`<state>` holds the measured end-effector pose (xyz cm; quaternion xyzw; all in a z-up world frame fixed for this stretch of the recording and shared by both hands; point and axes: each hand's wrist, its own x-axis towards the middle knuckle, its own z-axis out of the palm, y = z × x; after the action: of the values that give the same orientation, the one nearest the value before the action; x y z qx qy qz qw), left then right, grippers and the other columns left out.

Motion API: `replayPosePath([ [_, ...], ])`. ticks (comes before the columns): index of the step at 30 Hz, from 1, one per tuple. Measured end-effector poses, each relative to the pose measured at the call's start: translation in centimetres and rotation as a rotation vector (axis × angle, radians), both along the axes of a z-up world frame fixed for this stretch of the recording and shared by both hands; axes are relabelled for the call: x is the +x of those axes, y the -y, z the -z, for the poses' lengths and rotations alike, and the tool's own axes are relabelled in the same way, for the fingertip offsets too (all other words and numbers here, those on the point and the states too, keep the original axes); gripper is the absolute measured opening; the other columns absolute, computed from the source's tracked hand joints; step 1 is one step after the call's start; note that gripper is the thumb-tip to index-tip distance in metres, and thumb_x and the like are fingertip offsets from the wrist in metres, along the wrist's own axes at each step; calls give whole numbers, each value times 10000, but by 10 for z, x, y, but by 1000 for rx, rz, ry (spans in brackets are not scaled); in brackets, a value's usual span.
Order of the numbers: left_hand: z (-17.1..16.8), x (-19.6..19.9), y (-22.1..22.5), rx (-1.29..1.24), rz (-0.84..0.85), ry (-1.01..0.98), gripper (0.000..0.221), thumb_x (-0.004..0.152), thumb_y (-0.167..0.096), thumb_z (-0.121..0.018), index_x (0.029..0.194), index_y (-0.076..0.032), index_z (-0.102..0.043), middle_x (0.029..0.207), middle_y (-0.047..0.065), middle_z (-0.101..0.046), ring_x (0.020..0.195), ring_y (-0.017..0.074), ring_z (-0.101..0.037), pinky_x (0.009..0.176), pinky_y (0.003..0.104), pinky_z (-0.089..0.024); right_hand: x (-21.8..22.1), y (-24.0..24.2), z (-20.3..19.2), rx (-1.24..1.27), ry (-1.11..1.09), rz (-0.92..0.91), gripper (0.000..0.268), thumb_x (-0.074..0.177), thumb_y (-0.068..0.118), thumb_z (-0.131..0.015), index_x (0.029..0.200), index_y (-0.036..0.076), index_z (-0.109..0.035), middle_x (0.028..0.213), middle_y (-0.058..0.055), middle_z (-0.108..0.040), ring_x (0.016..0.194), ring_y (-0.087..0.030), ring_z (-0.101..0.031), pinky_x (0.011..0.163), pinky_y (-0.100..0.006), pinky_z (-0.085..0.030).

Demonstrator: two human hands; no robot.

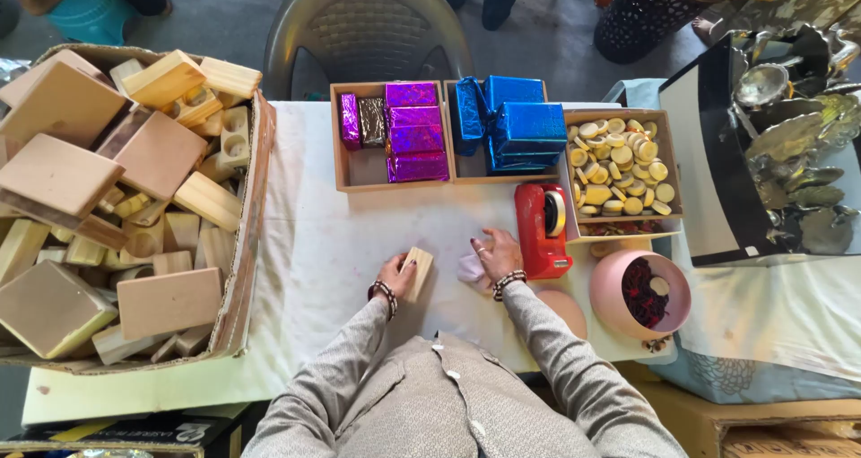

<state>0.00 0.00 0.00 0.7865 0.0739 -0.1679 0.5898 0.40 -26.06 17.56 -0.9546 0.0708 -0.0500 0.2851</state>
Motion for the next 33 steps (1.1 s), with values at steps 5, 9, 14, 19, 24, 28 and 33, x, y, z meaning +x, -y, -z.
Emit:
replayPosePath([
  [5, -90, -19, -19, 434, -54, 133, 374, 899, -379, -699, 1209, -174, -727, 1166, 136, -715, 1135, 339, -623, 1020, 444, -486, 67, -12, -16, -60, 88, -35, 445, 907, 406, -735, 1211, 87, -677, 1239, -169, -675, 1176, -360, -614, 1011, -469, -475],
  [9, -100, -19, -41, 539, -89, 221, 401, 834, -376, -732, 1192, -194, -730, 1197, 108, -716, 1162, 330, -578, 1004, 435, -456, 129, -17, -23, -112, 119, 40, 506, 916, 393, -730, 1309, 88, -637, 1267, -168, -659, 1201, -371, -605, 1028, -472, -477],
  [14, -86, -13, -64, 266, 4, 179, 543, 869, -375, -724, 1351, -145, -625, 1191, 87, -724, 1161, 274, -618, 1058, 403, -472, 184, -35, -46, -104, 29, 247, 746, 834, 539, -763, 1378, 68, -564, 1314, -186, -626, 1208, -392, -583, 990, -494, -478],
  [19, -90, -18, -68, 152, 43, 178, 625, 871, -327, -733, 1441, -148, -549, 1286, 132, -646, 1227, 269, -609, 1109, 405, -447, 217, -51, -54, -78, -122, 371, 843, 824, 658, -743, 1389, 64, -547, 1351, -181, -615, 1224, -396, -592, 1000, -501, -491],
  [24, -98, -16, -65, 96, 25, 90, 620, 876, -331, -709, 1453, -180, -540, 1298, 114, -657, 1223, 240, -643, 1121, 379, -467, 231, -49, -31, -90, -205, 432, 706, 853, 626, -722, 1279, 72, -623, 1254, -172, -689, 1165, -386, -651, 957, -507, -525],
  [28, -125, -17, -64, 124, 41, 55, 673, 855, -422, -720, 1470, -220, -538, 1307, 90, -675, 1255, 226, -624, 1147, 382, -442, 233, -46, -43, -173, -164, 403, 641, 834, 604, -752, 1168, 62, -673, 1127, -201, -721, 1063, -410, -679, 883, -519, -541],
  [33, -167, -21, -56, 489, 311, 278, 1177, 515, -542, -935, 1516, -213, -409, 1415, 104, -566, 1257, 320, -488, 1022, 476, -355, 226, -43, -76, -207, -104, 386, 533, 817, 574, -774, 981, 68, -730, 966, -207, -747, 932, -420, -717, 814, -526, -566],
])
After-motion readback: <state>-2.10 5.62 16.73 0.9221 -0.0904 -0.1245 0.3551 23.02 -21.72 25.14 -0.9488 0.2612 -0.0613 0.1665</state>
